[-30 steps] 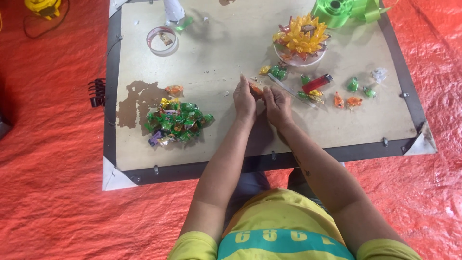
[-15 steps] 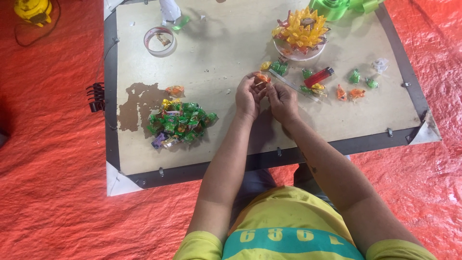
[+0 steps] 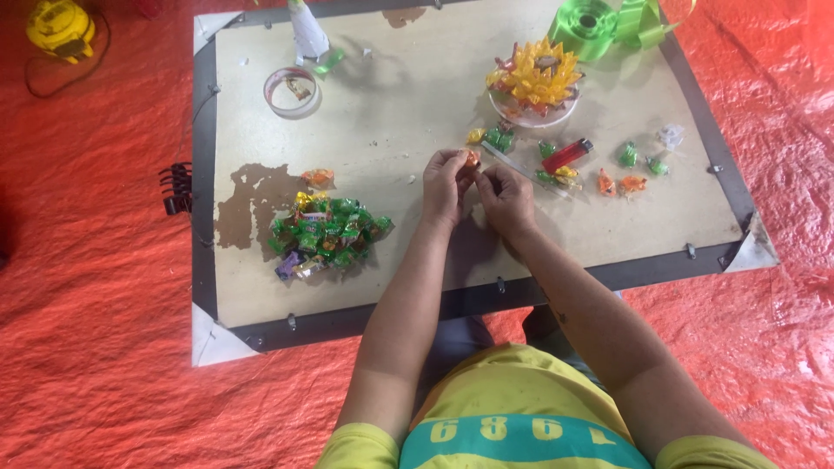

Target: The person prepares candy decorations by hand, taking small wrapped candies and inserting them into a floral-shaped container.

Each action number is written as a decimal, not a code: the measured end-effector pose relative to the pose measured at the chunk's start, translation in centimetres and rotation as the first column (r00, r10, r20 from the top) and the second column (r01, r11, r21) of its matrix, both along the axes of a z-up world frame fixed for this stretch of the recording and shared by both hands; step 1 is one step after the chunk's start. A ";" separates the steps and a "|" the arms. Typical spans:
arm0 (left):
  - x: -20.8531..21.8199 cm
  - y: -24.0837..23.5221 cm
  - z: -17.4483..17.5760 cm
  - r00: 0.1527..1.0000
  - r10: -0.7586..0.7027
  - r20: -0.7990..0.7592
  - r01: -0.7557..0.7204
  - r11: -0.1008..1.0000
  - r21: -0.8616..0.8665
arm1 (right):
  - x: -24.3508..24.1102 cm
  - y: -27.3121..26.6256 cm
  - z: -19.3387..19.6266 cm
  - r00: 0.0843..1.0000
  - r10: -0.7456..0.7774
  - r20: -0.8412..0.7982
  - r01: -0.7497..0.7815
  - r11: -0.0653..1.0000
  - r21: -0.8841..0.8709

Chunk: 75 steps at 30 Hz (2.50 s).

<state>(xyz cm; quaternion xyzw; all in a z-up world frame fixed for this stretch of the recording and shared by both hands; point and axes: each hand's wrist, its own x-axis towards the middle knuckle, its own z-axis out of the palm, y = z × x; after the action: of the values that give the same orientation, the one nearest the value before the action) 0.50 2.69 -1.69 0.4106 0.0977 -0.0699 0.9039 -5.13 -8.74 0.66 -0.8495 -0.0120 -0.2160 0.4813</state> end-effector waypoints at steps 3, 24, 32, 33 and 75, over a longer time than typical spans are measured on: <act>-0.1 0.2 1.2 0.998 0.030 0.060 -0.035 0.996 0.085 | 0.3 0.0 -0.4 0.999 -0.030 0.019 0.030 1.000 0.002; -0.4 0.3 0.8 0.984 -0.055 0.168 -0.050 0.825 0.564 | 0.1 -1.4 0.6 0.971 0.216 -0.107 -0.199 0.969 0.149; -0.2 0.0 1.3 0.992 0.043 0.117 -0.086 0.918 0.387 | 0.9 -1.8 0.6 0.970 0.193 -0.150 -0.155 0.960 0.232; 0.3 0.1 0.5 0.995 0.068 0.070 -0.085 0.956 0.281 | 1.2 -2.0 0.2 0.978 0.151 -0.144 -0.105 0.952 0.286; 0.2 0.4 6.4 0.839 -0.170 0.516 -0.287 0.669 0.686 | 7.3 -3.4 0.1 0.982 0.186 0.017 -0.186 0.982 0.004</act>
<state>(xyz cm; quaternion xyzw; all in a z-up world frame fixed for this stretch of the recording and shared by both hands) 0.70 3.10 4.72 0.7397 -0.1273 0.1249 0.6489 2.13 -12.09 0.79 -0.8414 -0.0947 -0.1770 0.5017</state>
